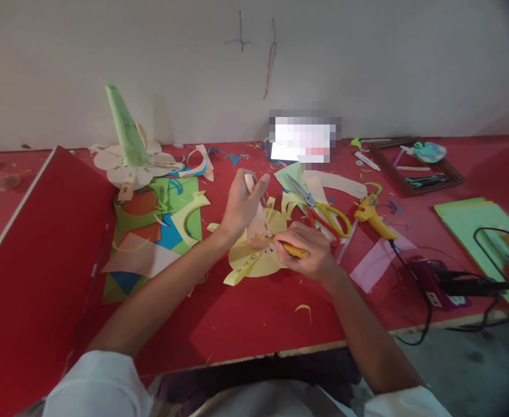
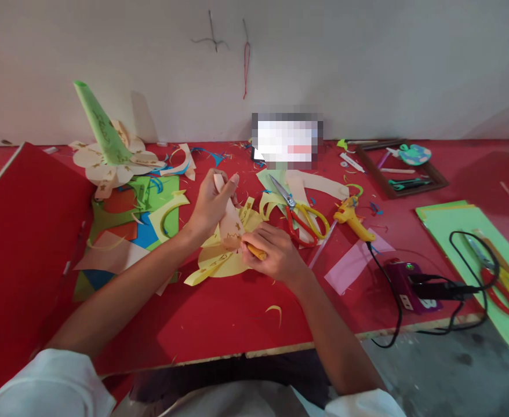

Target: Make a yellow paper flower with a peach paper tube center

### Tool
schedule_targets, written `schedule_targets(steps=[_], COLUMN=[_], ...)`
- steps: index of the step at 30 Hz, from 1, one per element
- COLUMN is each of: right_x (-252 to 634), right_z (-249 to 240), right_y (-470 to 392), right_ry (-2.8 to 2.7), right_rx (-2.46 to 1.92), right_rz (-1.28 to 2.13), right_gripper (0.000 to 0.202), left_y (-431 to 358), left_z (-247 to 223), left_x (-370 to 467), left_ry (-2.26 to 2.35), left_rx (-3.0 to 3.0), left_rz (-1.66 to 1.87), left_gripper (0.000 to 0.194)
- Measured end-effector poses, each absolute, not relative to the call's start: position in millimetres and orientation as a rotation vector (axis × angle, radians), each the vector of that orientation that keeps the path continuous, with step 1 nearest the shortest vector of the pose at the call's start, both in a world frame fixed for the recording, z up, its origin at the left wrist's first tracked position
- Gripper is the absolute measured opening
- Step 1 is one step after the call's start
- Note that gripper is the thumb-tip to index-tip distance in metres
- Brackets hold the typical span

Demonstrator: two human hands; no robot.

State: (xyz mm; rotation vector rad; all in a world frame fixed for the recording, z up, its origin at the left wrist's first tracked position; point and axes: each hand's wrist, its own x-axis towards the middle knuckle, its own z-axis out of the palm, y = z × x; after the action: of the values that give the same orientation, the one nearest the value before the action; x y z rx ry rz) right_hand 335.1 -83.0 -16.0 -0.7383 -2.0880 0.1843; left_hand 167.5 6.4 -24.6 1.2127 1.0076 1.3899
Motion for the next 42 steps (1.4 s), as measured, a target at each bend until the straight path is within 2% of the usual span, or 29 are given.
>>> schedule_targets(steps=[12,27,42], right_x=[331.7,333.7,333.7], right_z=[-15.3,-16.9,-13.5], right_y=[-83.7,-82.4,-83.7], right_ry=[-2.185,-2.122,-2.131], right_rx=[-0.731,-0.716,-0.736], right_rz=[0.317,0.325,0.410], right_gripper=[0.010,0.014,0.009], left_y=[3.7,4.1,4.2], left_z=[-19.9,-21.0,-20.2], left_x=[167.4,167.3,166.3], left_ry=[1.031,1.037,1.042], left_rx=[1.236,1.241,1.262], left_rz=[1.372,1.373,1.378], left_gripper=[0.055,0.055,0.055])
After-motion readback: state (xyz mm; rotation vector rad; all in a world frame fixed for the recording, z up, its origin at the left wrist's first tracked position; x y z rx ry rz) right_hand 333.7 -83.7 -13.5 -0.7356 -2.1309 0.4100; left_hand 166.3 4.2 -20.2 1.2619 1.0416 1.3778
